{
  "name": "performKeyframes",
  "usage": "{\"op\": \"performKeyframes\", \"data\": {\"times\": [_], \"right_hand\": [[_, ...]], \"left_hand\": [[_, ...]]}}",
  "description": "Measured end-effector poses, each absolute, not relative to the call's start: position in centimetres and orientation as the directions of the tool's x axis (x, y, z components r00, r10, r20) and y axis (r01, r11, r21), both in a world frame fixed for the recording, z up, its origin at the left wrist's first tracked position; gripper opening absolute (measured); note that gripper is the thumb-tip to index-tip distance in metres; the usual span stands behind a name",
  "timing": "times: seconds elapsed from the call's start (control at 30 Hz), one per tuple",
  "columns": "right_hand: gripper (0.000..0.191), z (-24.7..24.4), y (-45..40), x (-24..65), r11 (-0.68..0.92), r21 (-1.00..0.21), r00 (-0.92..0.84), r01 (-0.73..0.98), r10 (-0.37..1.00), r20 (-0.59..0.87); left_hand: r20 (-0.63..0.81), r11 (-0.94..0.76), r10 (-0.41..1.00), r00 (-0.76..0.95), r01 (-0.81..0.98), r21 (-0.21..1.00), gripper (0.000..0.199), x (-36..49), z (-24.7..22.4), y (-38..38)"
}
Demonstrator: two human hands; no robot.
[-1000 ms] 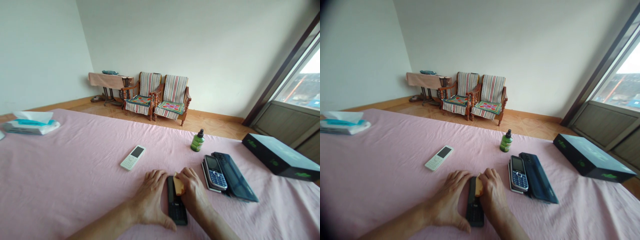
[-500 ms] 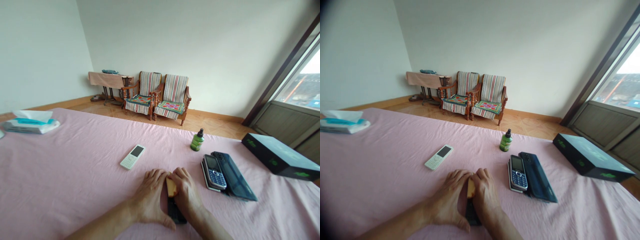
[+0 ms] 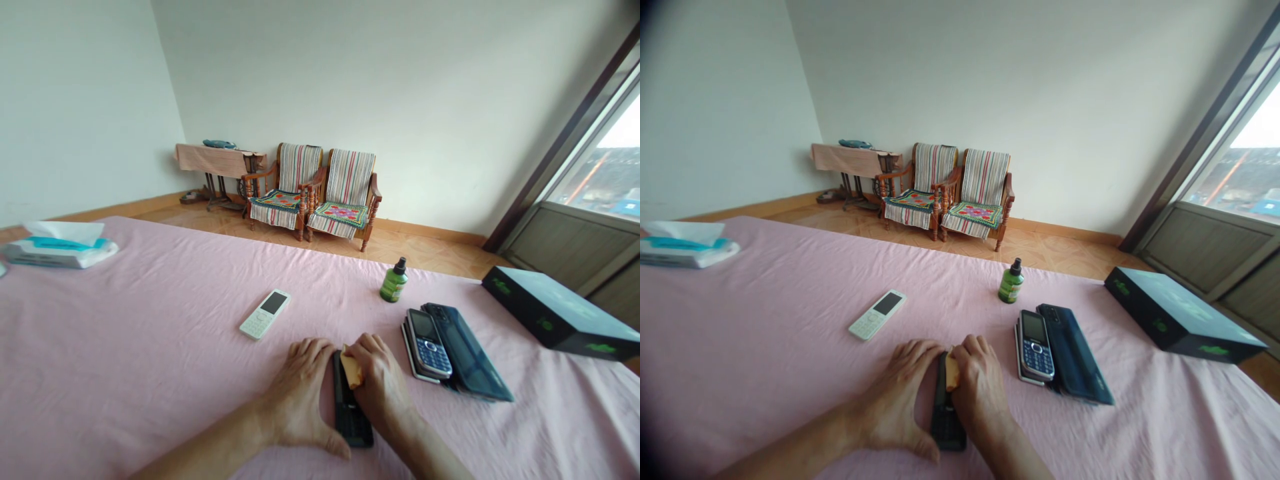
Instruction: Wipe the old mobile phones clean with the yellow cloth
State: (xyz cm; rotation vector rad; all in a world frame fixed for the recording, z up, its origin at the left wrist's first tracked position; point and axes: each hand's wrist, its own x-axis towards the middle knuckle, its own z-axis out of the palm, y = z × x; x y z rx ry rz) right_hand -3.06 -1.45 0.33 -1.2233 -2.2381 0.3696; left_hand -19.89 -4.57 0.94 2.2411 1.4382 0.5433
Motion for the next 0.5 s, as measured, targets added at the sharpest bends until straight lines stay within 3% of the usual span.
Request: {"op": "performKeyframes", "data": {"times": [0.2,0.5], "right_hand": [[0.028,0.3,-1.6,-3.7,0.594,-0.526,-0.491,0.609,0.803,0.338],[0.023,0.5,-2.5,-3.0,0.612,-0.550,-0.540,0.569,0.782,0.311]], "left_hand": [[0.157,-0.407,0.908,0.389,0.725,0.556,0.094,-19.8,0.9,-4.6],[0.128,-0.390,0.915,0.382,0.759,0.521,0.097,-19.8,0.8,-4.5]]}}
